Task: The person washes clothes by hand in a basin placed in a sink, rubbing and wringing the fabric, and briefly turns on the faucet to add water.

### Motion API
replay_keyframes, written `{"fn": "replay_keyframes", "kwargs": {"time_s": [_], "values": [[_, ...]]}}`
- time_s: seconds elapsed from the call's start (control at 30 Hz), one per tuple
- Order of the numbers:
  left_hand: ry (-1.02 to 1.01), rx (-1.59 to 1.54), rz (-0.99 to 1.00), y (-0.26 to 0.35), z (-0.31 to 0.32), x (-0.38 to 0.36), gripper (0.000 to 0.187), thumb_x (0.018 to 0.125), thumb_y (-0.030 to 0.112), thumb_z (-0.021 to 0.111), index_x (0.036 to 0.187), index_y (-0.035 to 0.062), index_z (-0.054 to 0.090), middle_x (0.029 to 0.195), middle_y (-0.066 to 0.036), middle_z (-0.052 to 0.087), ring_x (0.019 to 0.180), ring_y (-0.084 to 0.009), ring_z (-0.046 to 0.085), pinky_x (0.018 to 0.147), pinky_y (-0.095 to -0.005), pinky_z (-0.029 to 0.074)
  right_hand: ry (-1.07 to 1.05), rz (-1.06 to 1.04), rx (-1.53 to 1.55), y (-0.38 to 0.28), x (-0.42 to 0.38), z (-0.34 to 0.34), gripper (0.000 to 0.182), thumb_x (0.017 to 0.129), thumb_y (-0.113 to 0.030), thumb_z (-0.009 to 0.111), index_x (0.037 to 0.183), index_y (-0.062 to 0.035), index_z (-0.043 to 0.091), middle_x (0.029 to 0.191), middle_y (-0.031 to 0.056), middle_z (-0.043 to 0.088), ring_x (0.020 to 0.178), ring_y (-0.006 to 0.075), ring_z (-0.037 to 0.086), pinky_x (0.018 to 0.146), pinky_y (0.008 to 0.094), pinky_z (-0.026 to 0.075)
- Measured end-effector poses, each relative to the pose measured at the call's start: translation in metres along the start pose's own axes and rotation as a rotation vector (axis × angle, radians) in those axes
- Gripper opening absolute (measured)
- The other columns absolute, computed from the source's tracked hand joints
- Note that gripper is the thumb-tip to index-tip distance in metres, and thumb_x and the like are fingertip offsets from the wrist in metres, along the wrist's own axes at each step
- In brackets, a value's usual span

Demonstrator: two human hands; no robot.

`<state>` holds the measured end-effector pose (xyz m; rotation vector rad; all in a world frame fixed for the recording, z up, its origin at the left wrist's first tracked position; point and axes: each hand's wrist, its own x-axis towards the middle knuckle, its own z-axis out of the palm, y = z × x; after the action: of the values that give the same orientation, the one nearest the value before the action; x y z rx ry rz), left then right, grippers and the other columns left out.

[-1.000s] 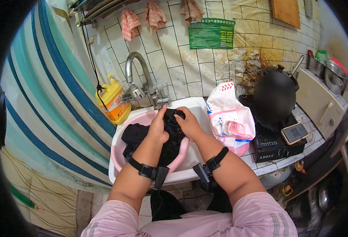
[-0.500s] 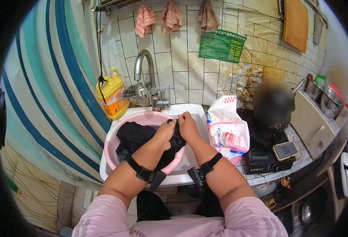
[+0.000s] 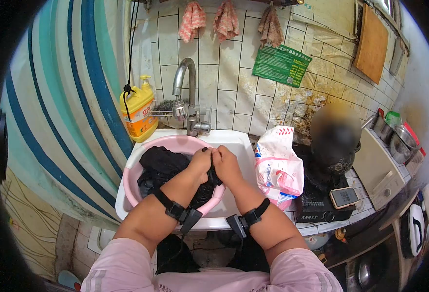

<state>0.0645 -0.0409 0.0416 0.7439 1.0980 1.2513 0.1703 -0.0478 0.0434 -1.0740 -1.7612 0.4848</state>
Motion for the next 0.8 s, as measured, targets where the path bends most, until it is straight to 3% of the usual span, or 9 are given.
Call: {"fn": "replay_keyframes", "kwargs": {"time_s": [0.03,0.07,0.13,0.27,0.33,0.4,0.53,0.73,0.8], "values": [[-0.033,0.015,-0.039,0.003,0.004,-0.006,0.031,0.098,0.029,0.041,0.111,0.0031,0.052,0.099,-0.014,0.060,0.084,-0.0264,0.063,0.064,-0.0417,0.052,0.064,0.043,-0.025,0.009,0.005,0.002,0.027,0.094,-0.023,0.051,0.082,0.0007,0.052,0.068,0.0213,0.052,0.061,0.0292,0.051,0.062,0.0388,0.043],[-0.036,0.014,-0.040,0.006,0.007,-0.012,0.031,0.098,0.029,0.041,0.111,0.0031,0.052,0.099,-0.014,0.060,0.084,-0.0264,0.063,0.064,-0.0417,0.052,0.065,0.044,-0.027,0.018,0.009,0.002,0.027,0.094,-0.023,0.051,0.082,0.0007,0.052,0.068,0.0213,0.052,0.061,0.0292,0.051,0.062,0.0388,0.043],[-0.090,0.042,-0.064,0.013,0.013,-0.024,0.033,0.097,0.028,0.042,0.109,-0.0005,0.052,0.095,-0.016,0.060,0.077,-0.0262,0.064,0.061,-0.0413,0.053,0.042,0.169,-0.023,0.030,0.014,0.000,0.026,0.095,-0.024,0.049,0.086,0.0002,0.052,0.070,0.0230,0.053,0.064,0.0341,0.052,0.062,0.0403,0.043],[-0.132,-0.063,-0.114,0.010,0.009,-0.016,0.036,0.097,0.030,0.043,0.109,-0.0035,0.051,0.097,-0.018,0.060,0.079,-0.0274,0.064,0.063,-0.0417,0.054,0.149,0.088,0.073,0.033,0.010,0.006,0.023,0.096,-0.023,0.048,0.090,-0.0004,0.051,0.072,0.0244,0.054,0.065,0.0402,0.052,0.063,0.0418,0.042],[-0.057,-0.055,-0.098,0.010,0.007,-0.012,0.039,0.097,0.032,0.044,0.110,-0.0038,0.051,0.101,-0.018,0.060,0.081,-0.0283,0.064,0.065,-0.0402,0.054,0.031,0.071,-0.038,0.014,0.005,-0.001,0.025,0.095,-0.026,0.048,0.091,-0.0010,0.048,0.077,0.0287,0.058,0.078,0.0465,0.056,0.066,0.0464,0.044],[-0.043,-0.028,-0.072,-0.006,-0.003,0.008,0.041,0.098,0.035,0.042,0.112,-0.0024,0.052,0.104,-0.017,0.060,0.085,-0.0278,0.064,0.068,-0.0389,0.054,0.004,0.063,-0.033,-0.011,-0.004,-0.009,0.024,0.095,-0.026,0.049,0.090,-0.0022,0.048,0.078,0.0279,0.058,0.078,0.0470,0.056,0.066,0.0486,0.044],[-0.144,-0.055,-0.114,0.007,0.003,-0.013,0.042,0.096,0.039,0.041,0.115,0.0027,0.054,0.103,-0.014,0.062,0.088,-0.0248,0.064,0.073,-0.0368,0.052,-0.008,-0.177,-0.030,-0.027,-0.011,-0.013,0.026,0.095,-0.026,0.049,0.086,-0.0018,0.048,0.076,0.0268,0.058,0.075,0.0465,0.057,0.065,0.0505,0.043],[-0.103,0.201,-0.094,0.017,0.015,-0.035,0.044,0.095,0.037,0.045,0.114,-0.0019,0.054,0.094,-0.015,0.064,0.080,-0.0242,0.064,0.066,-0.0366,0.052,0.079,0.100,-0.042,0.031,0.013,-0.004,0.031,0.097,-0.027,0.045,0.083,0.0004,0.048,0.078,0.0290,0.057,0.079,0.0486,0.054,0.068,0.0497,0.042],[-0.181,0.133,-0.024,0.011,0.011,-0.028,0.044,0.095,0.036,0.046,0.114,-0.0034,0.053,0.095,-0.015,0.063,0.078,-0.0245,0.064,0.063,-0.0379,0.052,0.095,0.086,0.006,0.036,0.011,-0.001,0.031,0.097,-0.026,0.045,0.083,0.0015,0.047,0.074,0.0283,0.053,0.069,0.0458,0.050,0.063,0.0467,0.040]]}}
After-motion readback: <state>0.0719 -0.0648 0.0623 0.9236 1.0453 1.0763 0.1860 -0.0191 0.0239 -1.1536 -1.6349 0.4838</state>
